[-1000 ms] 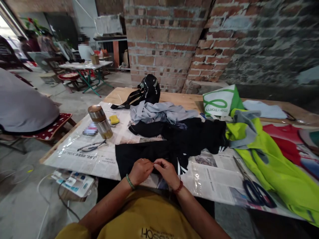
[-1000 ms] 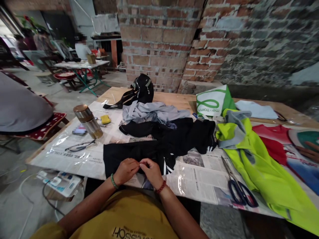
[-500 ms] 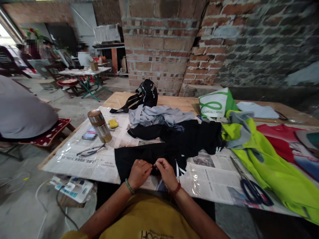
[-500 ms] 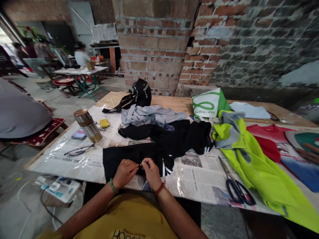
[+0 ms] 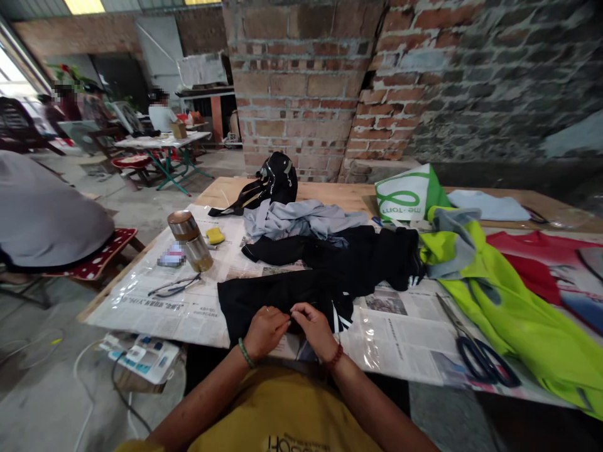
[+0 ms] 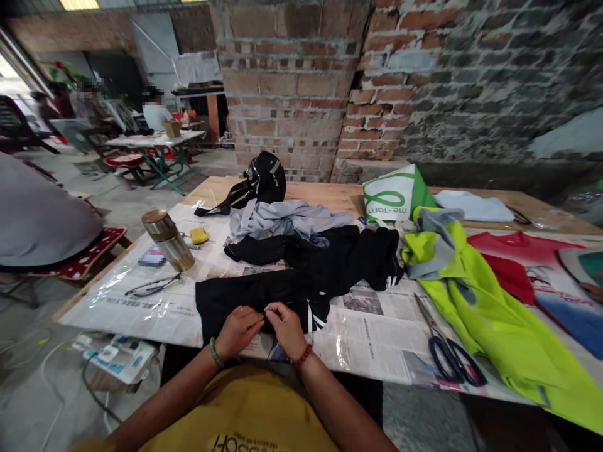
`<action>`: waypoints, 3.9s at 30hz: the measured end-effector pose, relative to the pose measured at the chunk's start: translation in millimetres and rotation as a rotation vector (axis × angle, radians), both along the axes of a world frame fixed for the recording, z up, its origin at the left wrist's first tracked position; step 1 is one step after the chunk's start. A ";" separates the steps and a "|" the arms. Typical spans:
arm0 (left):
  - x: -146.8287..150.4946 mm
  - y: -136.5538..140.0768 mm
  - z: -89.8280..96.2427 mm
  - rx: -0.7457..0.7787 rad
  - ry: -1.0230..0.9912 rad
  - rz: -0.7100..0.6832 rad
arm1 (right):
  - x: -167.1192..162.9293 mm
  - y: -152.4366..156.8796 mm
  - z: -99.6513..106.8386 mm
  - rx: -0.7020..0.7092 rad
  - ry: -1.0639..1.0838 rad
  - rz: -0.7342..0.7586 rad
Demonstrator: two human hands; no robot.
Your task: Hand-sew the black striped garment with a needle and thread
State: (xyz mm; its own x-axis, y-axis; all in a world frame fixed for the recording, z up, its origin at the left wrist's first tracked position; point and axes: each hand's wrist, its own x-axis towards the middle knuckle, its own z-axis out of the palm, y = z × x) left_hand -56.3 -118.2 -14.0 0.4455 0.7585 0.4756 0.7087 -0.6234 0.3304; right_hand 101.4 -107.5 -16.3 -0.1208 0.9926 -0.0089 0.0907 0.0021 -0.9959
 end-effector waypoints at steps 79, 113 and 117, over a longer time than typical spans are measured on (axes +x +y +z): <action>-16.3 7.1 4.2 -0.114 0.098 0.177 | 48.6 36.8 -5.6 0.233 -0.258 -0.050; 15.6 10.3 21.4 0.021 0.187 0.092 | 66.7 42.7 -4.9 0.294 -0.381 -0.099; 7.9 18.1 5.6 0.062 0.022 0.130 | 67.6 41.9 -7.4 0.373 -0.374 -0.075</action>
State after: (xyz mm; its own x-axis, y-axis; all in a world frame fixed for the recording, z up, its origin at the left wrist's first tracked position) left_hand -48.4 -100.1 -8.4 0.3562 0.7797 0.5150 0.7912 -0.5449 0.2776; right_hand 169.0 -65.6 -23.8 -0.1050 0.9425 0.3172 0.4527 0.3293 -0.8286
